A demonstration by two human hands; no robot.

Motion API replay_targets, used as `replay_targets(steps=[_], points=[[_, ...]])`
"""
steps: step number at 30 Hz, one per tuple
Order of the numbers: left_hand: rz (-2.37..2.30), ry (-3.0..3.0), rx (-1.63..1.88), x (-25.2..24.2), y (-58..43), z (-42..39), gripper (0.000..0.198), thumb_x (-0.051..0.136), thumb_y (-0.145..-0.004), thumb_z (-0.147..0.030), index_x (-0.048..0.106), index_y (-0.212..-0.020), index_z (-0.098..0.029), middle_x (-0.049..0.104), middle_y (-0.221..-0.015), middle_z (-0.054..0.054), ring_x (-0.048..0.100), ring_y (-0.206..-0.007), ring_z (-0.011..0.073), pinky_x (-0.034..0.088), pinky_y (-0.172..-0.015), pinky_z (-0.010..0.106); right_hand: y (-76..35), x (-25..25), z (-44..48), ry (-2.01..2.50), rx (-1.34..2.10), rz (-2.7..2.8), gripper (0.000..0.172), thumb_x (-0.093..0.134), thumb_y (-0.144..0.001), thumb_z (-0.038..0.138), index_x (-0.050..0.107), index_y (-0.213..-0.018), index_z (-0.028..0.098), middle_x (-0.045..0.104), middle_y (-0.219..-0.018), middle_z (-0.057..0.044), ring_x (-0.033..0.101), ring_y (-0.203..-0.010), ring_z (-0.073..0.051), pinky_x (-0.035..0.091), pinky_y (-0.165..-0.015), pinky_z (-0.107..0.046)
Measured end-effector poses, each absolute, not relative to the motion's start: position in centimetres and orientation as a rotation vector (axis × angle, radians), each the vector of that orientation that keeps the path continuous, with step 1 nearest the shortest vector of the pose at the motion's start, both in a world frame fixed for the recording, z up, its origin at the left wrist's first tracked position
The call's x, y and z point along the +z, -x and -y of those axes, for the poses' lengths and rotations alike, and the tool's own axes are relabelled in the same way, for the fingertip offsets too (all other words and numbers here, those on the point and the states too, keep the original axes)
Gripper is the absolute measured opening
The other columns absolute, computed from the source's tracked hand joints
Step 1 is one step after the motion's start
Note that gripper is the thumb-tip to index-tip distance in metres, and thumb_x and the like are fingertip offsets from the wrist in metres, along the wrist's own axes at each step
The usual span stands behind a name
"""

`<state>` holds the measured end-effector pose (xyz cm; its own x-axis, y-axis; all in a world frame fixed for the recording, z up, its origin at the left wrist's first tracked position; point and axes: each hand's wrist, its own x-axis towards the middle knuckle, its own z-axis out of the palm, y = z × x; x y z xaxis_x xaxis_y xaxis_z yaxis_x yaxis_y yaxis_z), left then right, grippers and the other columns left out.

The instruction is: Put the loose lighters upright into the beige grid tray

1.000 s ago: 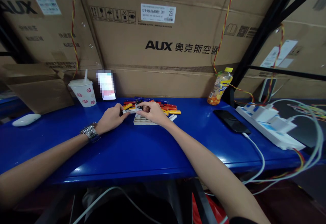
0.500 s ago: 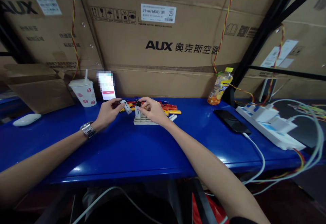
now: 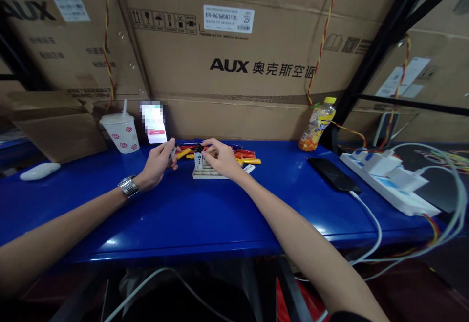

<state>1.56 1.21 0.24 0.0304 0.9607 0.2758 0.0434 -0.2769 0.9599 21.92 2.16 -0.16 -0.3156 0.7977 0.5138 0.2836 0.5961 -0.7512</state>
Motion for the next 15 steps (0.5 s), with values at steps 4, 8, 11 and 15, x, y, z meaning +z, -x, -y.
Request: replay_targets(steps=[4, 8, 11, 15], points=[[-1.175, -1.473, 1.316, -0.01, -1.33, -1.28, 0.042, 0.059, -0.085, -0.050, 0.048, -0.060, -0.018, 0.036, -0.047, -0.005, 0.031, -0.038, 0.0054, 0.028, -0.033, 0.020, -21.99, -0.30, -2.32, 0.877, 0.663, 1.894, 0.023, 0.058, -0.082, 0.030, 0.057, -0.102, 0.019, 0.060, -0.074, 0.000, 0.056, -0.057, -0.011, 0.047, -0.056, -0.027], [-1.331, -1.629, 1.272, -0.04, -1.23, -1.09, 0.040, 0.068, -0.075, -0.044, 0.045, -0.054, -0.020, 0.033, -0.041, -0.006, 0.030, -0.035, 0.0056, 0.021, -0.033, 0.020, -22.04, -0.34, -2.39, 0.885, 0.668, 1.910, 0.022, 0.057, -0.083, 0.029, 0.057, -0.102, 0.018, 0.061, -0.075, -0.001, 0.055, -0.057, -0.011, 0.046, -0.055, -0.027], [-1.409, -1.750, 1.246, 0.07, -1.23, -0.92, 0.035, 0.068, -0.072, -0.040, 0.046, -0.053, -0.020, 0.036, -0.039, -0.006, 0.033, -0.035, 0.0065, 0.020, -0.034, 0.021, -22.06, -0.33, -2.44, 0.894, 0.665, 1.909, 0.021, 0.057, -0.082, 0.029, 0.057, -0.100, 0.018, 0.061, -0.074, -0.001, 0.055, -0.058, -0.011, 0.045, -0.055, -0.027], [-1.451, -1.855, 1.234, 0.15, -1.19, -0.86, 0.031, 0.065, -0.071, -0.040, 0.049, -0.054, -0.019, 0.039, -0.039, -0.006, 0.033, -0.037, 0.0074, 0.021, -0.036, 0.022, -22.06, -0.34, -2.53, 0.905, 0.640, 1.906, 0.020, 0.057, -0.081, 0.028, 0.057, -0.098, 0.017, 0.062, -0.074, -0.001, 0.056, -0.060, -0.012, 0.046, -0.057, -0.027]])
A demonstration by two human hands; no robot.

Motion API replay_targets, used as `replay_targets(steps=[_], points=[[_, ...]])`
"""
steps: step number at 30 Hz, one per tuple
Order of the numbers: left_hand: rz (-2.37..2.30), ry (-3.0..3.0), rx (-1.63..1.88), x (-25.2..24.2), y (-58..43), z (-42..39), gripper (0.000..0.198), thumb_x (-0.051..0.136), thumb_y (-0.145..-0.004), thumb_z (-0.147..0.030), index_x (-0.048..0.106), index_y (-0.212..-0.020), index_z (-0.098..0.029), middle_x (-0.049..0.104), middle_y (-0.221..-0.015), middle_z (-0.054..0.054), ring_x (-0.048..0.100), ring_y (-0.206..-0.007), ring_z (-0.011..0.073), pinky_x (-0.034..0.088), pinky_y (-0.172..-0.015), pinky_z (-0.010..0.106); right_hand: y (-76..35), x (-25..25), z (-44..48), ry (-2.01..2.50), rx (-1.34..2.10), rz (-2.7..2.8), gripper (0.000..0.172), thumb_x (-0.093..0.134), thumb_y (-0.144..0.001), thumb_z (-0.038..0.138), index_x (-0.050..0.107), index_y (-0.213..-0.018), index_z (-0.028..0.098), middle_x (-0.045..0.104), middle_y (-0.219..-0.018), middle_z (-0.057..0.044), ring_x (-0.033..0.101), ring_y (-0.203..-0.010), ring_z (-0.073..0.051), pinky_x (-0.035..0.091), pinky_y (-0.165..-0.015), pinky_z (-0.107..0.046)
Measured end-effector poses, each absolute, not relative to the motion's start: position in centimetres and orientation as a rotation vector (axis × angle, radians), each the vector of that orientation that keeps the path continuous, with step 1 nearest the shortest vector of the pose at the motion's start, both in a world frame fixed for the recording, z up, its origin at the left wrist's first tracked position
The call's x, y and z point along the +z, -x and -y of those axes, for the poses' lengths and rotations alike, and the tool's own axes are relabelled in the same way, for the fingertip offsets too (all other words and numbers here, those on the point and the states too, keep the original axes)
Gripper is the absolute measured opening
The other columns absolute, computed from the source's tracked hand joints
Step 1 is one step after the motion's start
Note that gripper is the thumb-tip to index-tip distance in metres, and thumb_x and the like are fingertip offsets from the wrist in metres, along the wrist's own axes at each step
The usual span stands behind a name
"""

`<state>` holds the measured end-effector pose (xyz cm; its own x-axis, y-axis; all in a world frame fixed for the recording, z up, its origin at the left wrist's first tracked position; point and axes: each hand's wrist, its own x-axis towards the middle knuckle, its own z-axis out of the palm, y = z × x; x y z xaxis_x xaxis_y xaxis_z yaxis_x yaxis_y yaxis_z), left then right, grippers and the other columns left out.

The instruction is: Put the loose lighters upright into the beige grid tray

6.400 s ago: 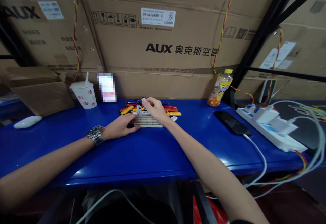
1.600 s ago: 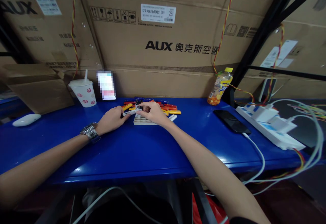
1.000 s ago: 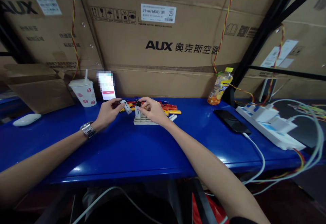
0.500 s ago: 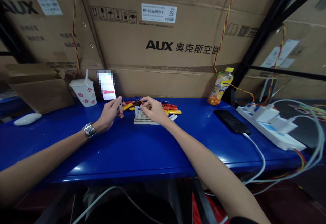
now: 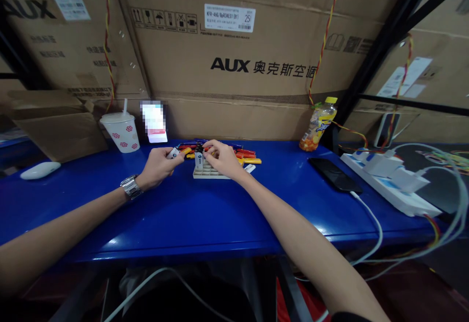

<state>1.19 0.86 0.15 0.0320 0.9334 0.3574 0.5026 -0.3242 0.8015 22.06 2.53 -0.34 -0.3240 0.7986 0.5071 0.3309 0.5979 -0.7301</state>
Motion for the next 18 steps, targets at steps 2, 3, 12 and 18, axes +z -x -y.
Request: replay_targets(steps=[2, 3, 12, 18], points=[[-1.456, -1.876, 1.240, 0.22, -1.18, -0.81, 0.032, 0.064, -0.071, -0.041, 0.048, -0.053, -0.020, 0.039, -0.039, -0.005, 0.033, -0.038, 0.0077, 0.021, -0.037, 0.023, -22.07, -0.35, -2.55, 0.904, 0.636, 1.908, 0.019, 0.057, -0.081, 0.027, 0.057, -0.098, 0.017, 0.062, -0.073, -0.001, 0.057, -0.060, -0.013, 0.046, -0.057, -0.028], [-1.459, -1.884, 1.243, 0.26, -1.17, -0.77, 0.033, 0.064, -0.072, -0.041, 0.047, -0.053, -0.020, 0.039, -0.039, -0.005, 0.033, -0.038, 0.0079, 0.021, -0.037, 0.023, -22.07, -0.35, -2.54, 0.905, 0.636, 1.908, 0.020, 0.057, -0.082, 0.027, 0.057, -0.098, 0.018, 0.062, -0.073, -0.001, 0.057, -0.060, -0.013, 0.046, -0.057, -0.028], [-1.531, -1.985, 1.252, 0.33, -1.13, -0.71, 0.043, 0.058, -0.078, -0.046, 0.039, -0.049, -0.021, 0.037, -0.040, -0.004, 0.033, -0.040, 0.0089, 0.020, -0.040, 0.025, -22.26, -0.31, -2.65, 0.926, 0.607, 1.921, 0.020, 0.055, -0.081, 0.025, 0.058, -0.099, 0.018, 0.061, -0.073, -0.001, 0.056, -0.057, -0.012, 0.047, -0.056, -0.027], [-1.566, -2.039, 1.261, 0.29, -1.03, -0.88, 0.030, 0.061, -0.073, -0.035, 0.045, -0.051, -0.020, 0.039, -0.043, -0.004, 0.034, -0.043, 0.0093, 0.021, -0.041, 0.024, -22.38, -0.31, -2.71, 0.937, 0.580, 1.922, 0.021, 0.055, -0.079, 0.023, 0.059, -0.100, 0.018, 0.064, -0.076, -0.002, 0.059, -0.060, -0.013, 0.048, -0.059, -0.028]])
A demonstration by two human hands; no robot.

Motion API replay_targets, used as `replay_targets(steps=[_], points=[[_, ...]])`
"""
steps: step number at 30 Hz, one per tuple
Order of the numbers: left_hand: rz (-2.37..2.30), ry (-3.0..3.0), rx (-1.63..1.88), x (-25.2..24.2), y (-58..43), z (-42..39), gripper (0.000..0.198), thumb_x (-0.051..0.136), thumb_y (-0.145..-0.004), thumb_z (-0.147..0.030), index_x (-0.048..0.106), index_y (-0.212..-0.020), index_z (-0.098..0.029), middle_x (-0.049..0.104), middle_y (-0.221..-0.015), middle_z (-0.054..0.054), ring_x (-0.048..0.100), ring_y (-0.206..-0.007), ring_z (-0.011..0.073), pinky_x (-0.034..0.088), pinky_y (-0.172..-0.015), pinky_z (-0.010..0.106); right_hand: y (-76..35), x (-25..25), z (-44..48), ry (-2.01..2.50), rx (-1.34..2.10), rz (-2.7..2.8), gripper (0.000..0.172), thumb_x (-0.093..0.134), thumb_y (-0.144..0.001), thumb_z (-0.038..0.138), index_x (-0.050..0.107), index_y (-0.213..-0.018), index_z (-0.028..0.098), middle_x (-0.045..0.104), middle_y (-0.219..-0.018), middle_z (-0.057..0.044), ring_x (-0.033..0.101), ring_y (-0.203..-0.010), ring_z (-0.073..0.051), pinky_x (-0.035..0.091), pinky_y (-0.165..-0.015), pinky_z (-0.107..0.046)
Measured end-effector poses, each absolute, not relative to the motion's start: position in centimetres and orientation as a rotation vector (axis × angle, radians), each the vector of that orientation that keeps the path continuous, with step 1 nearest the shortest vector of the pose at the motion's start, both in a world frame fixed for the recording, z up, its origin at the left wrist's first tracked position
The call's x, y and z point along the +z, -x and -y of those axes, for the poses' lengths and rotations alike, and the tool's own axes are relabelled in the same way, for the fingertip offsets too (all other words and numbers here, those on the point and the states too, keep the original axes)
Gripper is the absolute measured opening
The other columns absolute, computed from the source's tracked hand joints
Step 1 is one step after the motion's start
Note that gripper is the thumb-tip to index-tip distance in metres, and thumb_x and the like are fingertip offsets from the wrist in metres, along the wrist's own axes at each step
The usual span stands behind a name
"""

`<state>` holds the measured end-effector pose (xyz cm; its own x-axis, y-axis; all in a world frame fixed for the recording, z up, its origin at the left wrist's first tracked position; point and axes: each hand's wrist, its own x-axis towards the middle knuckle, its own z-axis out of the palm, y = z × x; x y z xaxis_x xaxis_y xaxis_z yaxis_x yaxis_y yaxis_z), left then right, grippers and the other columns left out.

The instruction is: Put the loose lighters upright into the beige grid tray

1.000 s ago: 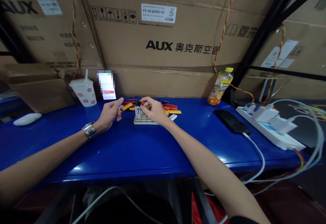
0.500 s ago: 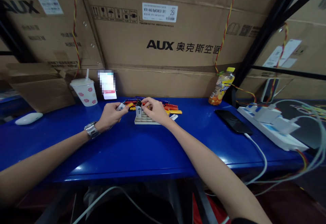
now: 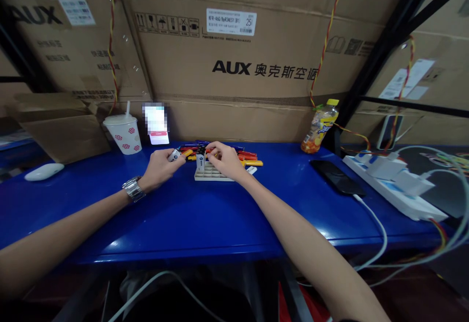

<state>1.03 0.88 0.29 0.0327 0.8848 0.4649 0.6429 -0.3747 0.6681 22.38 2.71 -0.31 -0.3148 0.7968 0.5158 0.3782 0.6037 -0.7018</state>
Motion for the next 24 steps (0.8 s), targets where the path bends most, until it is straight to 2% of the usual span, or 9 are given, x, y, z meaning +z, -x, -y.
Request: replay_targets(steps=[4, 8, 11, 14, 16, 20, 24], points=[[-1.559, -2.050, 1.240, 0.2, -1.0, -0.9, 0.036, 0.060, -0.077, -0.041, 0.044, -0.053, -0.020, 0.040, -0.044, -0.004, 0.037, -0.042, 0.0094, 0.022, -0.040, 0.024, -22.5, -0.3, -2.9, 0.943, 0.568, 1.916, 0.021, 0.055, -0.080, 0.025, 0.059, -0.099, 0.017, 0.064, -0.074, -0.002, 0.058, -0.060, -0.013, 0.047, -0.058, -0.028], [-1.406, -1.960, 1.211, 0.0, -1.3, -0.7, 0.034, 0.052, -0.087, -0.050, 0.047, -0.071, -0.020, 0.048, -0.052, -0.004, 0.047, -0.042, 0.0105, 0.033, -0.042, 0.024, -23.9, 0.1, -3.6, 0.950, 0.513, 2.005, 0.020, 0.053, -0.082, 0.026, 0.062, -0.097, 0.016, 0.062, -0.069, -0.001, 0.056, -0.057, -0.012, 0.044, -0.056, -0.027], [-1.238, -1.996, 1.245, -0.2, -1.6, -0.7, 0.025, 0.041, -0.095, -0.044, 0.046, -0.091, -0.020, 0.058, -0.066, -0.002, 0.056, -0.056, 0.0122, 0.044, -0.055, 0.025, -25.9, 1.1, -4.0, 1.023, 0.471, 2.221, 0.016, 0.053, -0.080, 0.024, 0.065, -0.087, 0.016, 0.063, -0.065, 0.000, 0.054, -0.055, -0.012, 0.042, -0.057, -0.026], [-1.208, -2.186, 1.292, -0.3, -1.8, -0.7, 0.021, 0.042, -0.095, -0.039, 0.050, -0.094, -0.019, 0.061, -0.084, 0.003, 0.057, -0.076, 0.0154, 0.046, -0.069, 0.029, -28.2, 2.7, -3.9, 1.195, 0.450, 2.439, 0.016, 0.057, -0.071, 0.020, 0.068, -0.082, 0.015, 0.066, -0.067, -0.001, 0.056, -0.058, -0.012, 0.042, -0.059, -0.026], [-1.200, -2.314, 1.295, -0.3, -1.8, -0.7, 0.020, 0.046, -0.094, -0.037, 0.055, -0.093, -0.019, 0.060, -0.086, 0.004, 0.054, -0.079, 0.0164, 0.045, -0.070, 0.030, -29.5, 3.7, -3.6, 1.342, 0.465, 2.514, 0.020, 0.058, -0.066, 0.017, 0.070, -0.082, 0.015, 0.065, -0.067, -0.001, 0.056, -0.059, -0.013, 0.041, -0.058, -0.025], [-1.159, -2.319, 1.229, -0.2, -1.9, -0.5, 0.020, 0.047, -0.094, -0.035, 0.058, -0.099, -0.019, 0.059, -0.074, 0.000, 0.050, -0.063, 0.0133, 0.041, -0.058, 0.026, -30.7, 5.0, -2.9, 1.553, 0.523, 2.654, 0.035, 0.057, -0.056, 0.010, 0.072, -0.087, 0.017, 0.067, -0.079, -0.003, 0.057, -0.068, -0.016, 0.039, -0.060, -0.026], [-1.169, -2.353, 1.201, -0.2, -2.1, -0.3, 0.019, 0.050, -0.093, -0.032, 0.058, -0.102, -0.018, 0.065, -0.075, 0.001, 0.056, -0.062, 0.0134, 0.042, -0.058, 0.025, -30.4, 5.4, -2.3, 1.796, 0.484, 2.771, 0.048, 0.059, -0.051, 0.007, 0.070, -0.095, 0.023, 0.065, -0.085, -0.002, 0.054, -0.068, -0.016, 0.035, -0.055, -0.026]])
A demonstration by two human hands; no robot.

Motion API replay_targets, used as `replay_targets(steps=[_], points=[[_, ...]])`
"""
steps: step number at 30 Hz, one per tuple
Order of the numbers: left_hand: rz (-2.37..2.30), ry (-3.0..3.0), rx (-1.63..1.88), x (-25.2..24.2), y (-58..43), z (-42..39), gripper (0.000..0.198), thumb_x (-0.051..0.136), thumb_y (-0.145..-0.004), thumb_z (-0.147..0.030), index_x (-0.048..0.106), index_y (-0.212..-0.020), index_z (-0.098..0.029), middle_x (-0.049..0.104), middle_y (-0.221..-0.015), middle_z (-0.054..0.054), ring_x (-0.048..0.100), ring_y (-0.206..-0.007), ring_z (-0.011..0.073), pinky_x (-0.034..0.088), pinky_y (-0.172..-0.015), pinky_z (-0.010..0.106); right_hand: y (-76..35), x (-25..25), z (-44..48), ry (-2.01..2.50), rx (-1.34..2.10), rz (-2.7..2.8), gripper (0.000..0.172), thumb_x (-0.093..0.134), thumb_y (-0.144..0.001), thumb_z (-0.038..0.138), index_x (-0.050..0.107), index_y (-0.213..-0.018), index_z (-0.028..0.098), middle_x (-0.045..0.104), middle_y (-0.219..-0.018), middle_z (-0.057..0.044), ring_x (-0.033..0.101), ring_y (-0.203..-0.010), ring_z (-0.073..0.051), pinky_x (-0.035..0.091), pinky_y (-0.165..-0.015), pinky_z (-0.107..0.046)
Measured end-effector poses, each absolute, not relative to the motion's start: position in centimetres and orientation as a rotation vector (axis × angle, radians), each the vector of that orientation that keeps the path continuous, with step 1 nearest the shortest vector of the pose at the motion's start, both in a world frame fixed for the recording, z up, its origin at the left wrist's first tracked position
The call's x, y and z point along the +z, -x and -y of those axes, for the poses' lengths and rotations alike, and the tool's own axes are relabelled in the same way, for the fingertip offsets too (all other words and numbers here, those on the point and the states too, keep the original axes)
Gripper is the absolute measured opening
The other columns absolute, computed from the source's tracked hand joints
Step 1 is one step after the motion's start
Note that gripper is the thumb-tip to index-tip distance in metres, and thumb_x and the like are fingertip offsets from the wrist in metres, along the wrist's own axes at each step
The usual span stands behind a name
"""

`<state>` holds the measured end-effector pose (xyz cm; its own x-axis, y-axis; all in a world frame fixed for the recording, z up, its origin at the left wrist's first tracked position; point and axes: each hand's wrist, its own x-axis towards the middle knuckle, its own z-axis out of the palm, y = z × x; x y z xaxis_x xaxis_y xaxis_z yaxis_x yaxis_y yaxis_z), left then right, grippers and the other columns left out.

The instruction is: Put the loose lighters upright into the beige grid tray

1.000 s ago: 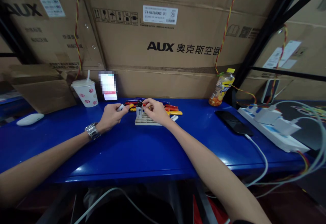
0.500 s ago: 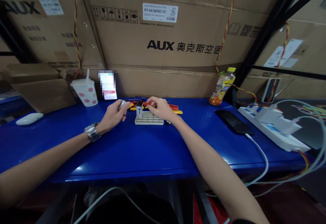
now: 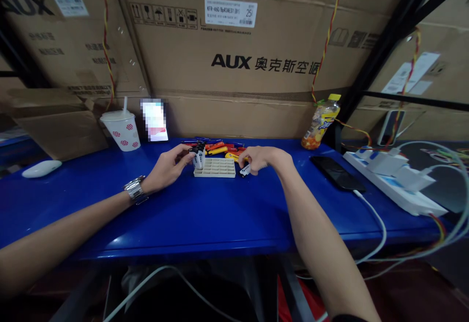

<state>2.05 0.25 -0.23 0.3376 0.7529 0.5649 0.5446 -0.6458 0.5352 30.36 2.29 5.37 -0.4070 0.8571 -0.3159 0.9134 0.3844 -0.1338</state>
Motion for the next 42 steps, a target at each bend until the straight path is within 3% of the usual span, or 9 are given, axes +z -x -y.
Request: replay_targets(steps=[8, 15, 19, 23, 27, 30, 33, 36, 42], points=[[-1.166, -2.441, 1.158, -0.6, -2.3, -0.5, 0.015, 0.053, -0.091, -0.029, 0.052, -0.102, -0.018, 0.072, -0.081, 0.003, 0.066, -0.070, 0.0162, 0.046, -0.063, 0.027, -30.2, 4.6, -2.6, -1.632, -0.285, -2.437, 0.031, 0.062, -0.055, 0.008, 0.069, -0.082, 0.022, 0.063, -0.078, -0.001, 0.052, -0.066, -0.015, 0.032, -0.055, -0.026], [-1.158, -2.475, 1.095, -0.6, -2.4, -0.6, 0.011, 0.051, -0.091, -0.026, 0.052, -0.098, -0.018, 0.068, -0.083, 0.004, 0.062, -0.070, 0.0155, 0.047, -0.066, 0.029, -30.7, 4.6, -3.0, -1.642, -0.263, -2.838, 0.014, 0.062, -0.062, 0.016, 0.056, -0.074, 0.019, 0.059, -0.068, 0.001, 0.048, -0.061, -0.013, 0.032, -0.057, -0.026], [-1.182, -2.526, 1.026, -0.4, -2.3, -0.6, 0.008, 0.050, -0.090, -0.026, 0.052, -0.090, -0.018, 0.065, -0.083, 0.005, 0.059, -0.071, 0.0161, 0.045, -0.066, 0.030, -30.3, 4.3, -3.2, -1.793, -0.170, -3.022, 0.019, 0.062, -0.066, 0.021, 0.048, -0.079, 0.020, 0.058, -0.067, 0.002, 0.045, -0.057, -0.012, 0.031, -0.057, -0.026], [-1.158, -2.593, 0.955, -0.6, -2.1, -0.9, 0.014, 0.049, -0.091, -0.029, 0.052, -0.083, -0.018, 0.062, -0.079, 0.004, 0.056, -0.069, 0.0162, 0.043, -0.065, 0.030, -29.2, 3.5, -3.6, -1.917, -0.474, -3.264, 0.013, 0.055, -0.081, 0.031, 0.048, -0.082, 0.020, 0.063, -0.067, -0.001, 0.052, -0.057, -0.013, 0.037, -0.057, -0.026], [-1.148, -2.626, 0.832, -0.8, -1.9, -1.1, 0.021, 0.053, -0.089, -0.037, 0.052, -0.079, -0.018, 0.061, -0.077, 0.004, 0.055, -0.067, 0.0166, 0.042, -0.062, 0.030, -27.8, 2.4, -4.0, -1.947, -0.628, -3.301, 0.031, 0.046, -0.090, 0.047, 0.054, -0.082, 0.018, 0.060, -0.060, -0.001, 0.052, -0.052, -0.013, 0.039, -0.056, -0.027], [-1.160, -2.648, 0.764, -0.8, -1.7, -1.1, 0.028, 0.059, -0.085, -0.045, 0.053, -0.081, -0.018, 0.061, -0.079, 0.004, 0.056, -0.068, 0.0173, 0.042, -0.059, 0.030, -27.0, 1.7, -4.1, -1.963, -0.588, -3.294, 0.027, 0.048, -0.088, 0.043, 0.056, -0.087, 0.017, 0.059, -0.064, -0.001, 0.050, -0.055, -0.013, 0.037, -0.055, -0.026], [-1.162, -2.667, 0.731, -0.9, -1.5, -1.2, 0.031, 0.061, -0.082, -0.048, 0.054, -0.080, -0.018, 0.062, -0.078, 0.004, 0.056, -0.068, 0.0174, 0.042, -0.060, 0.030, -26.5, 1.2, -4.2, -2.055, -0.667, -3.197, 0.018, 0.046, -0.084, 0.029, 0.053, -0.096, 0.018, 0.058, -0.066, -0.001, 0.049, -0.055, -0.013, 0.036, -0.054, -0.026], [-1.140, -2.670, 0.740, -1.1, -1.4, -1.3, 0.029, 0.059, -0.083, -0.046, 0.055, -0.078, -0.018, 0.062, -0.076, 0.003, 0.057, -0.067, 0.0166, 0.043, -0.059, 0.030, -26.3, 1.1, -4.0, -2.114, -0.754, -3.061, 0.024, 0.042, -0.082, 0.019, 0.045, -0.106, 0.017, 0.057, -0.066, -0.001, 0.052, -0.058, -0.015, 0.038, -0.056, -0.026], [-1.145, -2.704, 0.720, -1.1, -1.4, -1.2, 0.027, 0.060, -0.084, -0.043, 0.055, -0.076, -0.018, 0.062, -0.073, 0.003, 0.055, -0.063, 0.0162, 0.041, -0.056, 0.029, -26.0, 1.5, -3.4, -1.920, -0.685, -3.228, 0.026, 0.034, -0.095, 0.034, 0.046, -0.112, 0.019, 0.060, -0.079, -0.004, 0.056, -0.067, -0.015, 0.042, -0.061, -0.027]])
